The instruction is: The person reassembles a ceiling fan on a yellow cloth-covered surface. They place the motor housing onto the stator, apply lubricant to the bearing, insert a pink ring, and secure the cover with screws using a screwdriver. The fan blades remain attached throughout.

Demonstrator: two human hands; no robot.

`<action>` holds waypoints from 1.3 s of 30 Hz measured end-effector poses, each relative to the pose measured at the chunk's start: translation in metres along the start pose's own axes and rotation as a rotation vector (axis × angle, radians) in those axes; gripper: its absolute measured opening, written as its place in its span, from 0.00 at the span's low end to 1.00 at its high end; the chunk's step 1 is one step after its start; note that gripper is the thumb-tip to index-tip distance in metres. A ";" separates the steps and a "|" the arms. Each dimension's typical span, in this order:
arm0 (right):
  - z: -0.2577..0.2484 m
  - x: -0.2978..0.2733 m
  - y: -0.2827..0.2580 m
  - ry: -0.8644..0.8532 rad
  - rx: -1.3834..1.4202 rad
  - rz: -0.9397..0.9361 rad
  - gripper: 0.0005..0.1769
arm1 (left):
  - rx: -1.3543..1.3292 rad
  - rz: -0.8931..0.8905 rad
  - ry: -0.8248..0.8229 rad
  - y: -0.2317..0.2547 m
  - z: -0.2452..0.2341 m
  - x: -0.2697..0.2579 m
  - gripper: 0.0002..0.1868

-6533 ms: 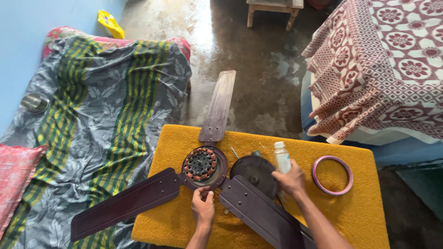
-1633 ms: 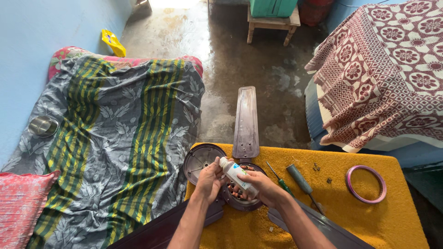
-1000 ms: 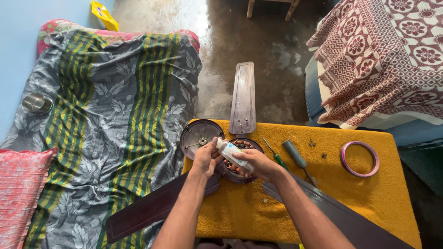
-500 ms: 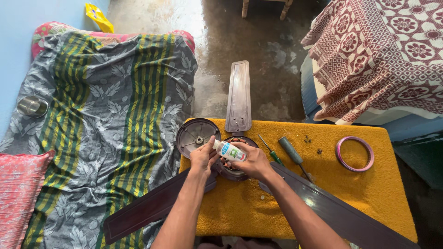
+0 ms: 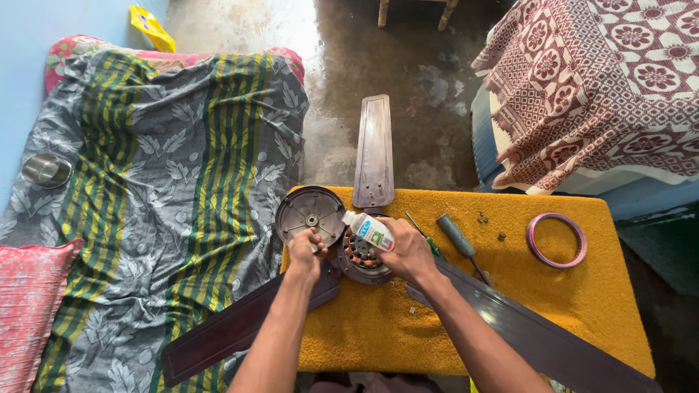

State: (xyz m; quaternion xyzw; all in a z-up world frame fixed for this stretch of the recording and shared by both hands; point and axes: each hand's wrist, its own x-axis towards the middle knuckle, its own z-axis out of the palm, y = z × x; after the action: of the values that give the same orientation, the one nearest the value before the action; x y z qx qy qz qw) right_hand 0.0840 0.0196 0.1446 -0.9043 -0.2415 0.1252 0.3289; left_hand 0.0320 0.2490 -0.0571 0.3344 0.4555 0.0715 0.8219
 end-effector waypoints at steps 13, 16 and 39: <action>0.003 -0.008 0.022 -0.079 0.031 0.118 0.32 | 1.254 0.309 0.716 0.014 -0.086 0.041 0.38; 0.006 -0.009 0.025 -0.078 0.047 0.090 0.34 | 1.060 0.123 0.538 0.014 -0.087 0.044 0.28; 0.001 -0.008 0.050 -0.119 0.313 0.345 0.35 | 0.806 0.258 0.353 0.040 -0.029 -0.047 0.13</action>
State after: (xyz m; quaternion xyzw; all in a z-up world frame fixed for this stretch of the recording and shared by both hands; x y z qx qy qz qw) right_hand 0.0950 -0.0171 0.1120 -0.8613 -0.0800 0.2683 0.4240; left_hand -0.0108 0.2741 -0.0100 0.6642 0.5345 0.0464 0.5206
